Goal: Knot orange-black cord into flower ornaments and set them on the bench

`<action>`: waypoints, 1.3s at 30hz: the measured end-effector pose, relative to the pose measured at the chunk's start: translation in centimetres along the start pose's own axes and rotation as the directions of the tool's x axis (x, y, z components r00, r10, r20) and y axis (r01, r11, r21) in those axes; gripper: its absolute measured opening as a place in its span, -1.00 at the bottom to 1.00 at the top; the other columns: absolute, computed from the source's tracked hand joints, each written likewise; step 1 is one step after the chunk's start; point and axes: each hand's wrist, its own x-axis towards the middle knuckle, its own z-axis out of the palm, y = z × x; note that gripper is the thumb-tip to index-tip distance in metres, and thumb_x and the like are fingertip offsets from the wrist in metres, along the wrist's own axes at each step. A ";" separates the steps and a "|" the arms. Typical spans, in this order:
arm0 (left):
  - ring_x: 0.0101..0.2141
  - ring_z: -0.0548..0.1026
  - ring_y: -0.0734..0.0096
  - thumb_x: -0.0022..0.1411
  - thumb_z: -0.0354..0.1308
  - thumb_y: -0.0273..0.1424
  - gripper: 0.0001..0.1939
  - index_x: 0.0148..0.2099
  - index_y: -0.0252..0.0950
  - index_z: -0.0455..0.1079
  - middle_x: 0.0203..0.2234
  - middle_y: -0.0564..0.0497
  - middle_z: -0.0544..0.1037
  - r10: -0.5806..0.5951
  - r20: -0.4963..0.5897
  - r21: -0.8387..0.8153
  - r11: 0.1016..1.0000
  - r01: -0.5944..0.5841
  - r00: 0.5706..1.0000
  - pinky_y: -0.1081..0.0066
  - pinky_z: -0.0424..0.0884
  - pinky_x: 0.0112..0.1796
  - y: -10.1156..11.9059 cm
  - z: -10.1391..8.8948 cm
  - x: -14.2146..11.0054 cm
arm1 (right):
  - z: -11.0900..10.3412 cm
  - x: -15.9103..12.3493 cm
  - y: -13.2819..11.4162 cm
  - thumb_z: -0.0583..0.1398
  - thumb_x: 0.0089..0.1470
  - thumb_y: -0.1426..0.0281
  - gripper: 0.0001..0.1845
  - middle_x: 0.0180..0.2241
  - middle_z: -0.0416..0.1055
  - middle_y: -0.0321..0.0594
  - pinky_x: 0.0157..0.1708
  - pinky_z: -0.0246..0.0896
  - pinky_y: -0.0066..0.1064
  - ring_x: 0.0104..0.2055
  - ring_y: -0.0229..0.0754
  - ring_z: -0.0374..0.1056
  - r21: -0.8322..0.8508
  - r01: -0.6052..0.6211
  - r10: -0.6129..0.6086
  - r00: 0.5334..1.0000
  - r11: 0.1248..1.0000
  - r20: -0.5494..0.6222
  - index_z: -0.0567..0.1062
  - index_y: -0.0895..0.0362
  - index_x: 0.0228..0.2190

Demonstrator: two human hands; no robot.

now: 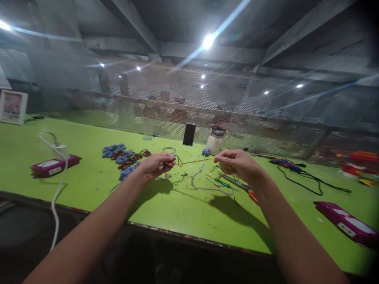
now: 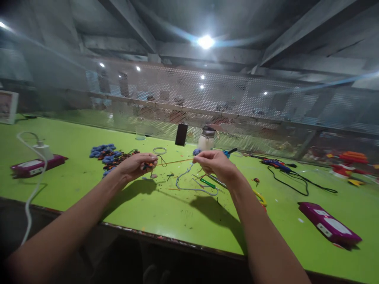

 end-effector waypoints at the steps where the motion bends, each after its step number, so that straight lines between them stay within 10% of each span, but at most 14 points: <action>1: -0.59 0.33 0.62 -0.03 0.21 -0.57 -0.97 -0.48 -0.42 0.40 -0.59 0.00 0.43 -0.002 -0.004 -0.023 1.000 0.002 1.000 0.65 0.24 -0.61 0.0 0.0 0.1 | -0.3 -0.3 -0.3 0.23 -0.05 0.31 -0.81 -0.76 -0.01 -0.47 -0.67 -0.28 -0.49 -0.70 -0.46 -0.15 -0.001 0.023 -0.023 1.000 1.000 0.001 0.49 0.21 -0.48; 7: -0.56 0.36 0.63 -0.02 0.17 -0.61 -0.95 -0.44 -0.41 0.39 -0.58 0.02 0.44 0.015 -0.094 -0.132 0.991 -0.027 0.995 0.66 0.31 -0.56 0.0 -0.6 0.4 | -2.9 -0.9 -0.7 0.21 -0.06 0.24 -0.75 -0.74 0.15 -0.37 -0.65 -0.15 -0.48 -0.68 -0.41 -0.02 -0.344 -0.028 0.043 0.998 0.938 0.036 0.50 0.20 -0.52; 12: -0.49 0.43 0.56 -0.03 0.21 -0.56 -0.95 -0.42 -0.42 0.41 -0.51 -0.04 0.50 0.001 -0.067 -0.104 0.995 -0.008 0.998 0.61 0.36 -0.47 -0.2 0.2 0.1 | -2.2 0.8 0.4 0.22 -0.12 0.33 -0.82 -0.46 0.47 -0.06 -0.45 0.15 -0.37 -0.43 -0.15 0.33 -0.798 -0.191 -0.092 0.951 0.571 -0.294 0.57 0.19 -0.51; 17: -0.43 0.48 0.48 -0.01 0.22 -0.50 -0.91 -0.38 -0.42 0.43 -0.43 -0.09 0.53 -0.019 0.081 0.031 0.999 0.016 0.997 0.58 0.34 -0.48 -0.7 1.4 -0.3 | 4.4 1.6 1.9 0.18 -0.03 0.24 -0.64 -0.12 0.42 -0.07 -0.19 0.25 -0.28 -0.10 -0.08 0.33 -0.401 0.073 -0.103 0.993 0.913 -0.054 0.52 0.13 -0.19; 22: -0.46 0.46 0.53 0.00 0.21 -0.52 -0.92 -0.38 -0.45 0.44 -0.46 -0.08 0.54 0.002 0.128 0.053 0.999 -0.009 0.992 0.59 0.32 -0.46 -0.7 2.2 -0.7 | 8.5 1.4 3.4 0.29 -0.15 0.30 -0.44 -0.21 0.46 -0.05 -0.38 0.28 -0.40 -0.23 -0.16 0.39 0.002 -0.062 0.061 0.991 0.998 0.121 0.39 0.19 -0.07; 26: -0.45 0.45 0.51 0.00 0.21 -0.50 -0.93 -0.39 -0.42 0.44 -0.43 -0.06 0.53 0.009 0.105 0.075 0.997 -0.017 0.994 0.58 0.30 -0.49 -0.4 2.0 -0.9 | 7.2 1.3 3.3 0.27 -0.15 0.26 -0.57 -0.63 0.39 -0.25 -0.63 0.10 -0.50 -0.66 -0.37 0.21 -0.108 -0.154 0.161 0.985 0.982 0.060 0.48 0.30 -0.25; 30: -0.44 0.44 0.51 -0.01 0.22 -0.50 -0.92 -0.39 -0.41 0.44 -0.44 -0.06 0.52 0.011 0.093 0.086 0.996 -0.019 0.996 0.57 0.28 -0.48 -0.3 1.8 -0.9 | 5.3 1.3 2.5 0.25 -0.14 0.25 -0.71 -0.70 0.26 -0.33 -0.63 -0.03 -0.52 -0.64 -0.41 0.08 -0.268 -0.044 0.049 0.999 0.962 0.009 0.52 0.28 -0.53; 39: -0.50 0.37 0.55 -0.02 0.25 -0.45 -0.89 -0.42 -0.41 0.43 -0.50 -0.02 0.47 -0.050 0.200 0.177 0.984 0.014 0.979 0.51 0.23 -0.43 -1.0 2.7 -1.1 | 4.6 0.6 0.6 0.21 -0.09 0.31 -0.79 -0.58 0.37 -0.24 -0.51 0.08 -0.45 -0.54 -0.33 0.18 -0.424 0.095 -0.143 0.986 0.901 -0.083 0.54 0.23 -0.49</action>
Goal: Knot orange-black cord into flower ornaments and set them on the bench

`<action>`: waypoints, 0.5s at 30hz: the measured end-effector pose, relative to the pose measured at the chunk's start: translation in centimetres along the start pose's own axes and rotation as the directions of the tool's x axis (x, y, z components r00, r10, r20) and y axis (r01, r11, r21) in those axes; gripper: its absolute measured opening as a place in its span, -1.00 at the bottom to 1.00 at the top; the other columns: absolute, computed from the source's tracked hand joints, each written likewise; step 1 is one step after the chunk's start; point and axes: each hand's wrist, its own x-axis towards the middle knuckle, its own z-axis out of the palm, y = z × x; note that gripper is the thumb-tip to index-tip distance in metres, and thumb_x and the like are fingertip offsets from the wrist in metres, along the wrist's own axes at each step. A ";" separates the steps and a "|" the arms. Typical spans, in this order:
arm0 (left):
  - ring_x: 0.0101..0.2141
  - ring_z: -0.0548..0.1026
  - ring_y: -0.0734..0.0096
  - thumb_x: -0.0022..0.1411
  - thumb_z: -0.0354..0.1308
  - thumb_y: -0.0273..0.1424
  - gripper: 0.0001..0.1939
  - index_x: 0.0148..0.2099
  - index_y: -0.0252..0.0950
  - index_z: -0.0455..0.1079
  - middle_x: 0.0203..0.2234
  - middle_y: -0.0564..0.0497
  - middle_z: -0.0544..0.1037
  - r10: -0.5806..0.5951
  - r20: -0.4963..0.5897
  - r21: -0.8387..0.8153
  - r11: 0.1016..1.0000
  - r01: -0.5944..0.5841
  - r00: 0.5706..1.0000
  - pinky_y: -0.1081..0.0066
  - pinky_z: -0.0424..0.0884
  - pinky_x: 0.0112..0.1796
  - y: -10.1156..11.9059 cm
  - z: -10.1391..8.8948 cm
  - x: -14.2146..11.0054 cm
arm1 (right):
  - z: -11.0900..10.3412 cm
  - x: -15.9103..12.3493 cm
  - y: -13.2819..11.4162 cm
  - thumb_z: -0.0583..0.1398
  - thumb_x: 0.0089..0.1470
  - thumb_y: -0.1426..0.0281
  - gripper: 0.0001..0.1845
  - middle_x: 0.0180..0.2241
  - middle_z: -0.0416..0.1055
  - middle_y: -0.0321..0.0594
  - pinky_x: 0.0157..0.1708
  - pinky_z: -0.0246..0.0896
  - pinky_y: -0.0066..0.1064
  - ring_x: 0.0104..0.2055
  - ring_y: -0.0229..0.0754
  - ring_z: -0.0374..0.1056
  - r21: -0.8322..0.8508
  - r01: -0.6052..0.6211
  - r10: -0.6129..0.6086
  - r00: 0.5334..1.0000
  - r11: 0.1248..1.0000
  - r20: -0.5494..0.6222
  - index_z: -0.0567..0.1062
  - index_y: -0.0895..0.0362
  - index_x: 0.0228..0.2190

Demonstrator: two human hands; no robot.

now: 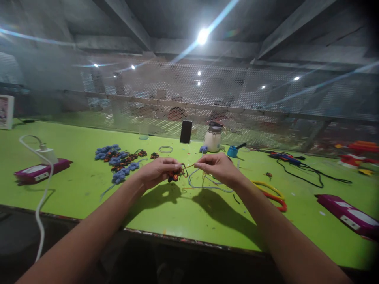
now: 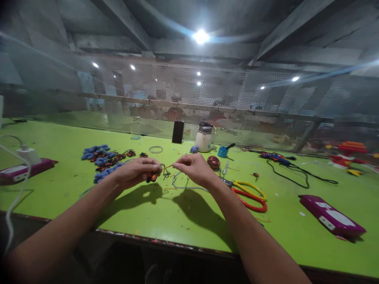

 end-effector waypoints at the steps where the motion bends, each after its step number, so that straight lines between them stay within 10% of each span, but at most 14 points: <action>1: -0.52 0.35 0.56 -0.02 0.25 -0.44 -0.89 -0.42 -0.41 0.43 -0.53 0.00 0.46 -0.007 0.022 0.018 1.000 0.007 1.000 0.50 0.22 -0.44 -0.1 0.1 0.0 | -0.1 0.0 -0.1 0.21 -0.08 0.33 -0.80 -0.58 0.37 -0.24 -0.50 0.09 -0.44 -0.53 -0.32 0.19 -0.022 0.022 -0.022 1.000 1.000 0.002 0.53 0.23 -0.50; 15: -0.57 0.31 0.58 -0.04 0.26 -0.43 -0.90 -0.50 -0.38 0.46 -0.63 0.05 0.43 -0.183 0.196 0.215 0.967 0.140 0.963 0.51 0.18 -0.49 -0.7 2.0 -0.3 | 1.6 0.3 0.9 0.19 -0.04 0.36 -0.85 -0.43 0.39 -0.20 -0.33 0.20 -0.41 -0.37 -0.27 0.30 0.004 0.209 -0.208 0.971 0.978 0.116 0.48 0.21 -0.50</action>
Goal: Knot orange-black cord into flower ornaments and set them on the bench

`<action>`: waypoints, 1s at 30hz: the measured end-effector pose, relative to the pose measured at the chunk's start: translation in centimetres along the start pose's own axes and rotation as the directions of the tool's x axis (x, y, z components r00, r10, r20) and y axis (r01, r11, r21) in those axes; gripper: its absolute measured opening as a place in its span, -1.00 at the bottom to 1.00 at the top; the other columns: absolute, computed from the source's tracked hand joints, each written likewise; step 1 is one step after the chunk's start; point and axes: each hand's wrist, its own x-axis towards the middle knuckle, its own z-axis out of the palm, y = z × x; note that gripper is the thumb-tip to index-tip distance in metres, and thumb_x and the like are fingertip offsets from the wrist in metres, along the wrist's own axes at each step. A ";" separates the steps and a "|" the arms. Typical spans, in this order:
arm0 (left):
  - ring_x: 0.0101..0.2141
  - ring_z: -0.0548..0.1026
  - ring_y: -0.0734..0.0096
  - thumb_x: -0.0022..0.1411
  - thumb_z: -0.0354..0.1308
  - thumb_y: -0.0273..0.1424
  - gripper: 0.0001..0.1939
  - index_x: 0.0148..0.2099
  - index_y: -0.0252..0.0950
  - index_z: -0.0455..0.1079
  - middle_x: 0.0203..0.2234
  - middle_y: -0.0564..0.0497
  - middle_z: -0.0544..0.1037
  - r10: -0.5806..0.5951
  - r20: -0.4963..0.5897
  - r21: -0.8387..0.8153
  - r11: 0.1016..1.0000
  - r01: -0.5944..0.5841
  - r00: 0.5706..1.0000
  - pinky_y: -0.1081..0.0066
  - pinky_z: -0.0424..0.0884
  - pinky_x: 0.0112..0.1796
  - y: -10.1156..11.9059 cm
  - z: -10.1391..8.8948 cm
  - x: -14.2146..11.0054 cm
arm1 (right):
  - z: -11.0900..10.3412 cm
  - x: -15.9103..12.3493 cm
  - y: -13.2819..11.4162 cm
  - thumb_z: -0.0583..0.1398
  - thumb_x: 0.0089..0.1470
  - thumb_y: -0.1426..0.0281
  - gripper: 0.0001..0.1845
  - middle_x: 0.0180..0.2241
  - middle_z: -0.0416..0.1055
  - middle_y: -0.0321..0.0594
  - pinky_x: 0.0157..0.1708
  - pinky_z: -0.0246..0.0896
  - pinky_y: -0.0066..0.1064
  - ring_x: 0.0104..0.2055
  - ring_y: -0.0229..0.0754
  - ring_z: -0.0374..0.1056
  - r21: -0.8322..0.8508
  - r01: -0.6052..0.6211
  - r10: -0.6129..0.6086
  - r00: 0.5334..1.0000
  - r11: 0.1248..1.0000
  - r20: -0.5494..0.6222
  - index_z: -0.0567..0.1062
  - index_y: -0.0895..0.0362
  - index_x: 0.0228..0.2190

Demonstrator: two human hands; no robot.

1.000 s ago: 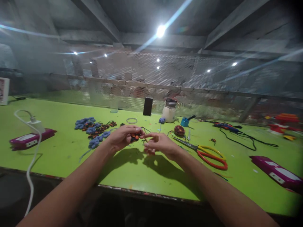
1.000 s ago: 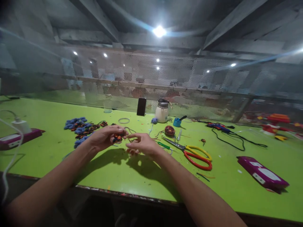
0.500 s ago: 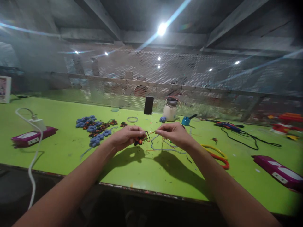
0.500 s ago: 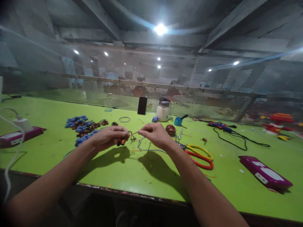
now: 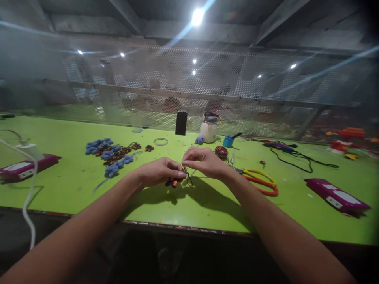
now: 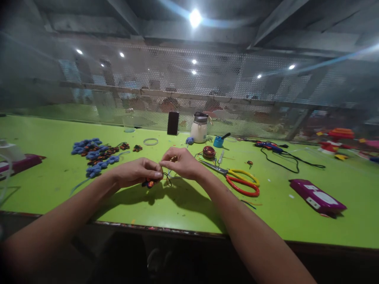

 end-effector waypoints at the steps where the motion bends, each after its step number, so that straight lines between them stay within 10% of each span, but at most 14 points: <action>1: -0.58 0.30 0.59 -0.04 0.26 -0.43 -0.90 -0.50 -0.39 0.46 -0.64 0.04 0.43 -0.008 0.003 0.000 1.000 0.008 1.000 0.51 0.18 -0.50 -0.1 0.1 0.1 | 0.4 0.0 0.2 0.20 -0.04 0.35 -0.84 -0.43 0.40 -0.20 -0.34 0.21 -0.41 -0.37 -0.27 0.30 0.034 -0.019 0.018 1.000 0.999 0.013 0.48 0.21 -0.50; 6: -0.64 0.28 0.60 -0.07 0.24 -0.50 -0.95 -0.47 -0.41 0.47 -0.67 0.05 0.41 -0.037 -0.066 -0.118 0.993 0.029 0.997 0.51 0.14 -0.57 -0.3 0.1 0.4 | 2.2 0.5 0.8 0.21 -0.08 0.30 -0.78 -0.36 0.41 -0.14 -0.34 0.24 -0.39 -0.32 -0.22 0.32 0.115 -0.080 0.088 0.994 0.990 -0.063 0.48 0.22 -0.43; 13: -0.56 0.30 0.56 -0.07 0.24 -0.48 -0.92 -0.52 -0.41 0.43 -0.62 0.02 0.41 0.050 -0.131 -0.137 0.988 -0.069 0.990 0.49 0.18 -0.49 0.0 -0.2 0.4 | 1.4 0.3 0.0 0.19 -0.05 0.34 -0.81 -0.40 0.42 -0.10 -0.20 0.17 -0.23 -0.32 -0.16 0.28 -0.273 -0.212 0.065 0.884 0.938 -0.464 0.51 0.22 -0.43; 20: -0.57 0.29 0.54 -0.06 0.22 -0.45 -0.87 -0.57 -0.42 0.42 -0.63 0.01 0.40 0.088 -0.310 -0.067 0.991 -0.113 0.947 0.49 0.15 -0.49 -0.1 -0.4 0.7 | 2.1 0.1 -0.7 0.21 -0.14 0.53 -0.77 -0.46 0.43 -0.17 -0.57 0.22 -0.45 -0.56 -0.30 0.31 0.349 -0.419 0.450 0.893 0.838 -0.009 0.40 0.23 -0.32; 30: -0.59 0.24 0.54 -0.05 0.19 -0.41 -0.84 -0.59 -0.38 0.40 -0.67 0.05 0.36 0.134 -0.326 0.047 0.991 -0.125 0.936 0.48 0.11 -0.51 -0.1 -0.1 0.7 | 2.9 0.1 1.2 0.29 -0.21 0.37 -0.75 -0.65 0.35 -0.31 -0.61 0.11 -0.52 -0.61 -0.36 0.23 0.364 -0.389 0.425 0.905 0.846 -0.021 0.49 0.24 -0.41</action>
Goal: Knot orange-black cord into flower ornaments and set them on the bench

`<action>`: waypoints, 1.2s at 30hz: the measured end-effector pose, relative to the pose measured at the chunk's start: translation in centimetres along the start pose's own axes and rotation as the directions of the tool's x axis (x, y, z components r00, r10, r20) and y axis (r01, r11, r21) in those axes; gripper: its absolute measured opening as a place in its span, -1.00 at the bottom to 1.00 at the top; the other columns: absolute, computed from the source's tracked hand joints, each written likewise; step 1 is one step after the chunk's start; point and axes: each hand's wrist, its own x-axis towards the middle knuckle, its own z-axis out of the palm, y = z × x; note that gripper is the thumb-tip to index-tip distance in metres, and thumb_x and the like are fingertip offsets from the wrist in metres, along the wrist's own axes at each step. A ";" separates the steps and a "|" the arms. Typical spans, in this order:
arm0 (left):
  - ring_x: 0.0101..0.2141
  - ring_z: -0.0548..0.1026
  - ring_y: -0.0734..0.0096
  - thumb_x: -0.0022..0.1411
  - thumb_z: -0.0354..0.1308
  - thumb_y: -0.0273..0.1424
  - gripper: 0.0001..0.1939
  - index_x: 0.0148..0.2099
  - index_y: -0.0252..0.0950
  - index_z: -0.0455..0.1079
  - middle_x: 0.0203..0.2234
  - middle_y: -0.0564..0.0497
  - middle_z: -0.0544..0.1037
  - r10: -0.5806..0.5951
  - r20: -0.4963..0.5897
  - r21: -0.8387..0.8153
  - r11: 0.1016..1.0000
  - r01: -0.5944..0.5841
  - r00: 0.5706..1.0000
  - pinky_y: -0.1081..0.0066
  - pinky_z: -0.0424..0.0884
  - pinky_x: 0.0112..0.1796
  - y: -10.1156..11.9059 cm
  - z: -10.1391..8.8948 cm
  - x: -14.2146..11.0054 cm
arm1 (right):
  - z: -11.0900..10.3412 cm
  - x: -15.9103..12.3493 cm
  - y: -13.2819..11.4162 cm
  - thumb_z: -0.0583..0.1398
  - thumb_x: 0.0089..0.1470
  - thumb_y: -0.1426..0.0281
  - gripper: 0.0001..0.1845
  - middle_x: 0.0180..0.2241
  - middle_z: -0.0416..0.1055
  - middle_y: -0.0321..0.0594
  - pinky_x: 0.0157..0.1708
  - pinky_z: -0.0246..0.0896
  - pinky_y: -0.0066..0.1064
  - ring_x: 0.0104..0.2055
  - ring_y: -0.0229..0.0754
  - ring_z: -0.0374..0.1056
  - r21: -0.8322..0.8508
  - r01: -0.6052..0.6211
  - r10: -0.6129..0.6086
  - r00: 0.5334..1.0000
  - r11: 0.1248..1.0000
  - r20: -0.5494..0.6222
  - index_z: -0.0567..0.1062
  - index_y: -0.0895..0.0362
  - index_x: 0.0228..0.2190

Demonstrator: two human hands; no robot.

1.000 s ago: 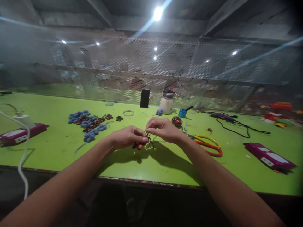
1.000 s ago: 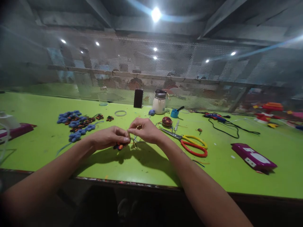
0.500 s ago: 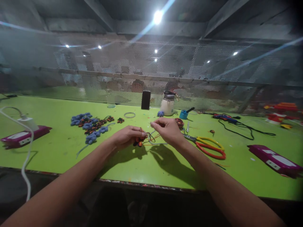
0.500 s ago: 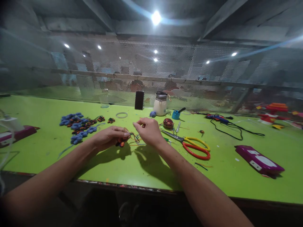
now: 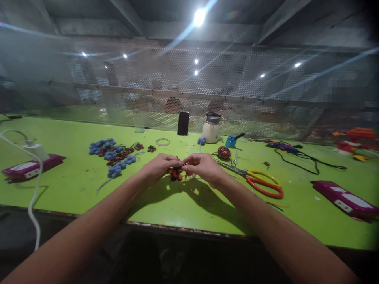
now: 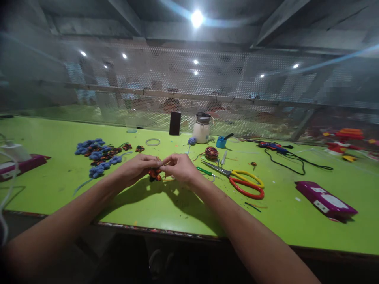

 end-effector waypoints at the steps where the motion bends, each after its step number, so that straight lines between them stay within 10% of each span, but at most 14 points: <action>1: -0.59 0.24 0.54 -0.06 0.19 -0.41 -0.84 -0.59 -0.38 0.39 -0.68 0.05 0.35 0.001 0.003 -0.002 1.000 -0.001 1.000 0.48 0.11 -0.51 0.0 0.0 0.0 | -0.1 0.0 0.0 0.29 -0.22 0.35 -0.74 -0.67 0.34 -0.33 -0.62 0.07 -0.52 -0.62 -0.37 0.20 -0.026 0.007 -0.007 1.000 1.000 -0.005 0.50 0.24 -0.42; 10: -0.57 0.24 0.52 -0.08 0.20 -0.43 -0.85 -0.61 -0.37 0.38 -0.67 0.05 0.34 -0.007 -0.003 -0.004 1.000 0.007 1.000 0.48 0.11 -0.51 0.1 0.0 -0.1 | -0.9 -0.2 -0.9 0.31 -0.28 0.30 -0.74 -0.70 0.28 -0.34 -0.64 -0.04 -0.53 -0.63 -0.41 0.11 -0.262 0.064 -0.067 0.998 0.963 -0.004 0.43 0.25 -0.66; 18: -0.53 0.30 0.52 -0.03 0.20 -0.39 -0.85 -0.52 -0.39 0.40 -0.61 0.04 0.39 -0.025 0.083 -0.076 0.997 0.032 0.996 0.48 0.18 -0.45 -0.1 -0.3 -0.1 | -1.2 -0.8 -1.7 0.32 -0.22 0.30 -0.71 -0.73 0.30 -0.36 -0.75 0.00 -0.58 -0.73 -0.41 0.17 0.091 -0.062 0.050 0.991 0.994 0.122 0.35 0.23 -0.58; 24: -0.53 0.28 0.53 0.03 0.15 -0.31 -0.78 -0.48 -0.39 0.39 -0.61 0.08 0.37 0.093 0.064 0.175 0.979 -0.103 0.994 0.47 0.17 -0.45 -0.4 -0.5 0.0 | -1.0 -0.8 -1.8 0.30 -0.17 0.46 -0.57 -0.53 0.45 -0.25 -0.72 0.23 -0.48 -0.68 -0.29 0.34 0.175 -0.157 0.146 0.986 0.972 0.076 0.33 0.20 -0.20; 30: -0.55 0.31 0.50 0.06 0.14 -0.29 -0.76 -0.49 -0.39 0.39 -0.63 0.05 0.41 0.078 0.082 0.230 0.969 -0.095 0.994 0.46 0.20 -0.46 -0.5 -0.5 0.2 | 0.3 -0.7 -1.4 0.26 -0.16 0.54 -0.92 -0.72 0.38 -0.29 -0.67 0.28 -0.49 -0.70 -0.32 0.30 0.117 -0.139 0.142 0.990 0.983 -0.017 0.43 0.27 -0.52; 36: -0.47 0.40 0.45 0.01 0.21 -0.32 -0.79 -0.41 -0.41 0.47 -0.51 -0.05 0.51 0.017 0.065 0.039 0.999 -0.020 0.998 0.41 0.28 -0.37 -0.3 -0.4 0.0 | 0.4 -0.8 -1.4 0.23 -0.13 0.45 -0.85 -0.75 0.35 -0.28 -0.68 0.27 -0.48 -0.71 -0.31 0.29 -0.044 -0.060 0.054 0.991 0.997 -0.126 0.43 0.25 -0.64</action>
